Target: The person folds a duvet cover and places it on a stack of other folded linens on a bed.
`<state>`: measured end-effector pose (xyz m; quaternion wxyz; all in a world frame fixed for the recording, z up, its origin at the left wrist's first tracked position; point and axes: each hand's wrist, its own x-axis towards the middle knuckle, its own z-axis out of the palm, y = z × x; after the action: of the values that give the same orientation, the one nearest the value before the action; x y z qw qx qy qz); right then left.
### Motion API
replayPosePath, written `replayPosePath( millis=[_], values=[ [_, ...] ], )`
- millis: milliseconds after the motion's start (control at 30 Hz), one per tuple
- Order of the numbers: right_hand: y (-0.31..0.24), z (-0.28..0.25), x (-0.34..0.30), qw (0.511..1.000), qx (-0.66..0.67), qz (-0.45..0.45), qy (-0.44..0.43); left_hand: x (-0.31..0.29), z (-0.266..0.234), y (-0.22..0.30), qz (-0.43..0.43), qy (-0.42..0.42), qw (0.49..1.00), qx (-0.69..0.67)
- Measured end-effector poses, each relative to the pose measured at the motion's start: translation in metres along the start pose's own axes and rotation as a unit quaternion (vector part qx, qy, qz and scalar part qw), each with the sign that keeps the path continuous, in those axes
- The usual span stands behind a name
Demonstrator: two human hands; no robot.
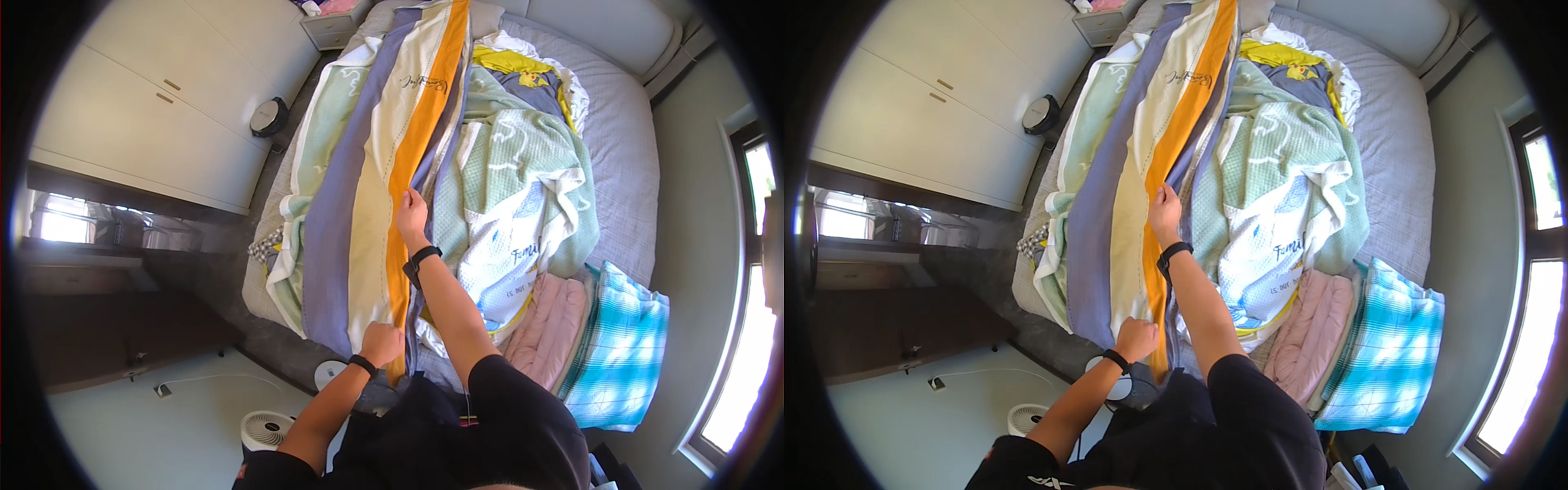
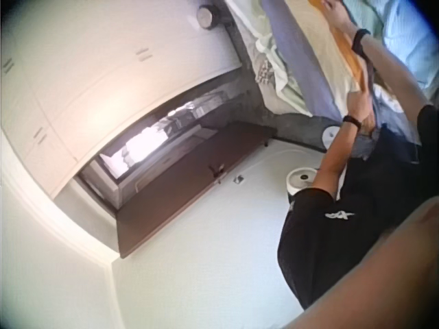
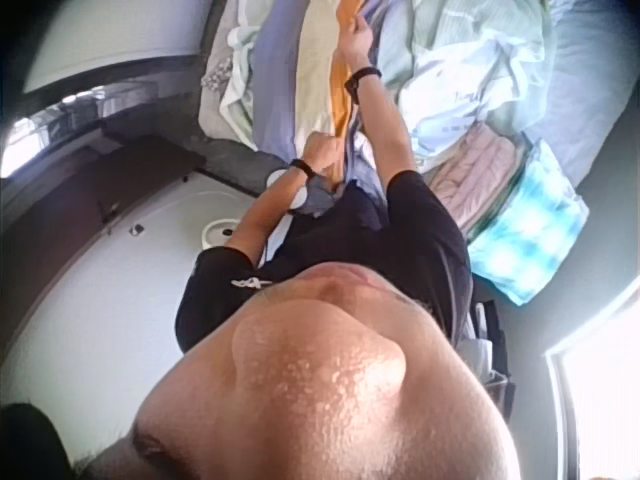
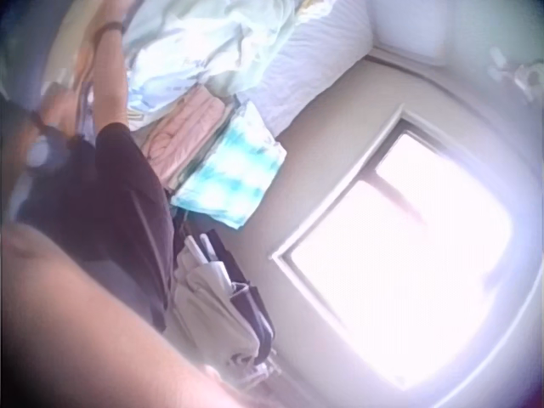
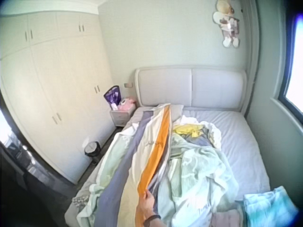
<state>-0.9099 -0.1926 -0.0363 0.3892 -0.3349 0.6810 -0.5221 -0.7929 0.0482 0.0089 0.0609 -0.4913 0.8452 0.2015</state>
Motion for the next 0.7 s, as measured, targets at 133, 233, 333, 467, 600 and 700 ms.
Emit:
replayPosePath(
  millis=[133, 233, 333, 467, 600, 700],
  values=[
    [-0.022, -0.043, -0.023, 0.990, -0.033, -0.118, 0.073, -0.012, 0.041, 0.026, -0.023, -0.004, 0.998, -0.056],
    [-0.002, -0.063, -0.030, 0.992, -0.078, -0.086, 0.049, -0.019, 0.070, 0.029, -0.067, 0.019, 0.990, -0.126],
    [0.059, -0.079, -0.044, 0.977, -0.214, 0.011, 0.002, -0.026, 0.082, 0.010, -0.129, -0.142, 0.963, -0.189],
    [0.143, -0.126, -0.106, 0.904, -0.305, 0.173, -0.245, -0.054, 0.088, -0.050, -0.187, -0.170, 0.952, -0.170],
    [0.210, -0.147, -0.196, 0.933, -0.193, 0.229, -0.199, -0.085, 0.094, -0.129, -0.335, -0.136, 0.909, -0.205],
    [0.217, -0.143, -0.238, 0.931, -0.216, 0.215, -0.202, -0.106, 0.092, -0.184, -0.409, -0.062, 0.888, -0.200]
  ],
)
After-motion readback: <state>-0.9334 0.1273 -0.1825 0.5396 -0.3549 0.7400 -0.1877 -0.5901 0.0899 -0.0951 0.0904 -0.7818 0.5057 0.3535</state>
